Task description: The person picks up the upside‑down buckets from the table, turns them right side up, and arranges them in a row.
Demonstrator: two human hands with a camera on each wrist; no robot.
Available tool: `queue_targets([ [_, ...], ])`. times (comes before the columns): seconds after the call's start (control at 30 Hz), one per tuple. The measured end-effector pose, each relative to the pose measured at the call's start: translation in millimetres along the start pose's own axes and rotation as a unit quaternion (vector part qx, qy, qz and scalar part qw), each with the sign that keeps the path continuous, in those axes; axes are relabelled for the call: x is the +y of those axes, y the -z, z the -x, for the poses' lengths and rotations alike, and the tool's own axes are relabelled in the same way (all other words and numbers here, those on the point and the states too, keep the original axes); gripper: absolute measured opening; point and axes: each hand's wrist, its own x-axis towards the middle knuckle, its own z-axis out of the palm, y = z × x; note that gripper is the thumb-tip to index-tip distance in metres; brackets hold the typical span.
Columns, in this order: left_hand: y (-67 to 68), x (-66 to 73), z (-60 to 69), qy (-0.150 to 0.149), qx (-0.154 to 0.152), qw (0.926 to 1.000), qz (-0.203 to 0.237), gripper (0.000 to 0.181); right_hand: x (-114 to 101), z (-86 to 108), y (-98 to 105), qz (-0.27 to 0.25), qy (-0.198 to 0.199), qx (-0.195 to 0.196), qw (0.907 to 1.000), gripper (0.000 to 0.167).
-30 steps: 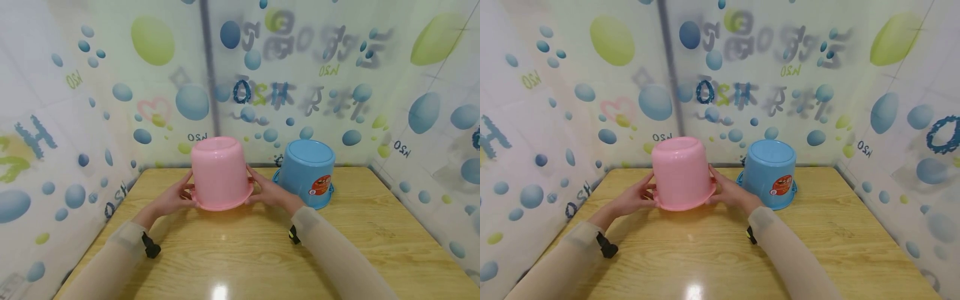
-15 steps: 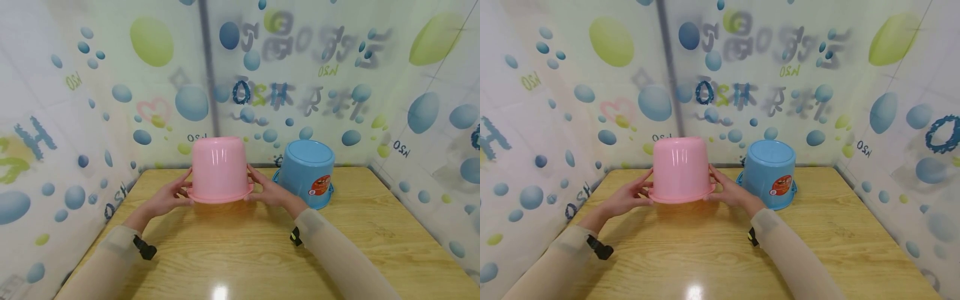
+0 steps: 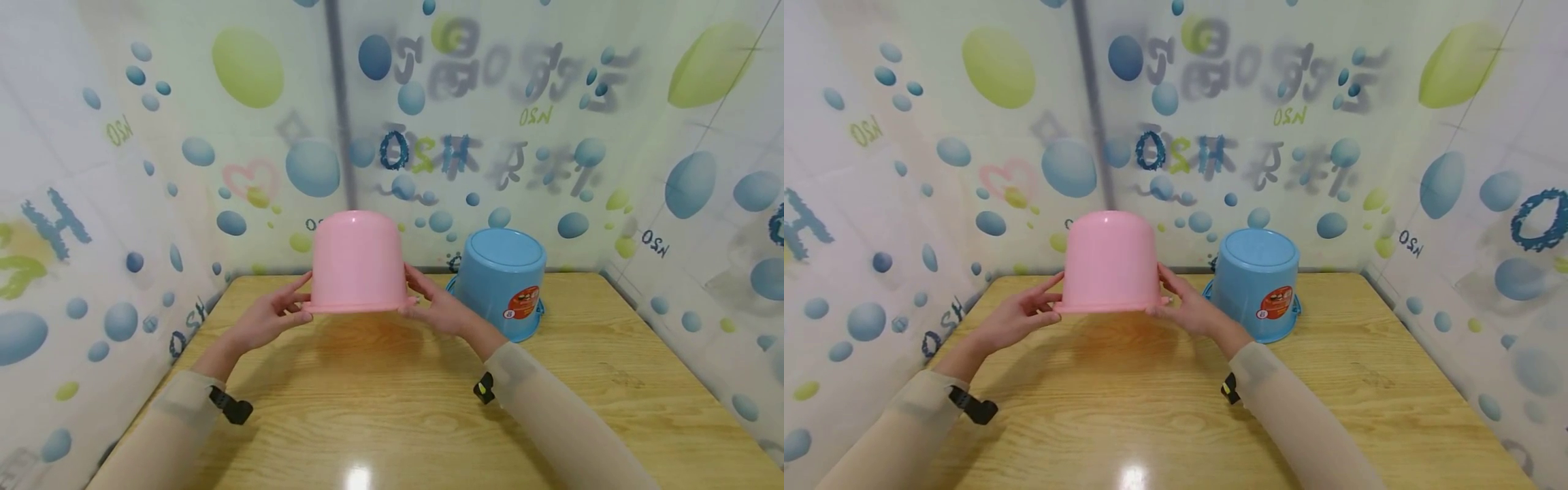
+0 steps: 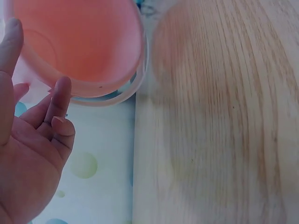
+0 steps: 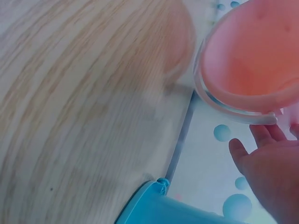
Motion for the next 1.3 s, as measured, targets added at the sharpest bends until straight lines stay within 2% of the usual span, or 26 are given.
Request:
queue_targets([
  [0.3,0.4,9.8,1.0,-0.007,0.018,0.9995,0.025,0.066,-6.2,1.3,-2.2,-0.055,0.013,0.009,0.9984,0.095],
  [0.57,1.2,15.5,2.2,-0.009,0.034,0.9992,0.017,0.065,-10.1,3.2,0.3,-0.040,-0.003,0.024,0.9989,0.094],
  [0.67,1.2,16.6,2.0,-0.013,0.032,0.9993,0.012,0.070,-11.4,3.8,0.8,-0.039,-0.014,0.029,0.9987,0.098],
  [0.83,1.8,19.4,0.8,-0.031,0.027,0.9991,0.013,0.088,-11.9,4.5,0.4,-0.066,-0.011,0.025,0.9974,0.105],
  [1.0,3.0,23.0,0.1,-0.049,0.024,0.9984,0.017,0.107,-11.0,6.4,1.9,-0.093,-0.016,0.012,0.9955,0.119],
  [1.13,4.2,25.2,-0.2,-0.062,0.027,0.9975,0.021,0.116,-11.4,7.6,3.4,-0.102,-0.026,0.005,0.9944,0.132],
  [1.3,4.7,27.5,-0.4,-0.078,0.032,0.9964,0.004,0.121,-11.4,8.7,4.4,-0.098,-0.010,-0.009,0.9951,0.141],
])
